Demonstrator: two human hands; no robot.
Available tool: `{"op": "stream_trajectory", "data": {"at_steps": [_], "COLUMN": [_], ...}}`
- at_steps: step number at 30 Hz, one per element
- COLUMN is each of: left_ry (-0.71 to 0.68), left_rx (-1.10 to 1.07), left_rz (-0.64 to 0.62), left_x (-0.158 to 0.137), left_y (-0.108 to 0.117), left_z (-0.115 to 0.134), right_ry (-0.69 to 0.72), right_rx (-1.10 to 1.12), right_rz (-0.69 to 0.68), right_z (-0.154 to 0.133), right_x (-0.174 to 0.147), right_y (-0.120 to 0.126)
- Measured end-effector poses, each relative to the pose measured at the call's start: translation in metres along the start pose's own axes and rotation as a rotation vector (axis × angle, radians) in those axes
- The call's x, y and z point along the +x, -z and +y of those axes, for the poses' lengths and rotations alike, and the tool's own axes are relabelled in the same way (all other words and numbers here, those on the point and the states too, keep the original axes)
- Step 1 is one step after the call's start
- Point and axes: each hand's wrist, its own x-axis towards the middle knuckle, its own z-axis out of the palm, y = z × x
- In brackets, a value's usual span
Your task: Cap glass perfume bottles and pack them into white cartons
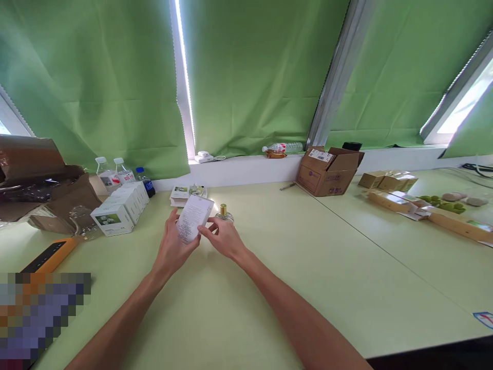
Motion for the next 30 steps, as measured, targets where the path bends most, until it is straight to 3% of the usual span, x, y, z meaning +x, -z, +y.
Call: {"op": "stream_trajectory", "data": {"at_steps": [4,10,17,30], "left_ry": [-0.124,-0.017,-0.023,-0.166], "left_rx": [-0.055,-0.202,-0.216,-0.083], "left_rz": [-0.019,-0.047,0.004,0.054], "left_x": [-0.001,0.002,0.005,0.007], "left_y": [-0.003,0.0,0.002,0.01], "left_z": [-0.001,-0.004,-0.004,-0.001], "right_ry": [0.017,0.042,0.15,0.187], "right_rx": [0.09,0.088,-0.022,-0.029], "right_rz": [0.059,0.085,0.071,0.175], "right_z": [0.002,0.009,0.012,0.001], "right_x": [0.001,0.002,0.004,0.0], "right_y": [-0.001,0.0,0.002,0.004]}}
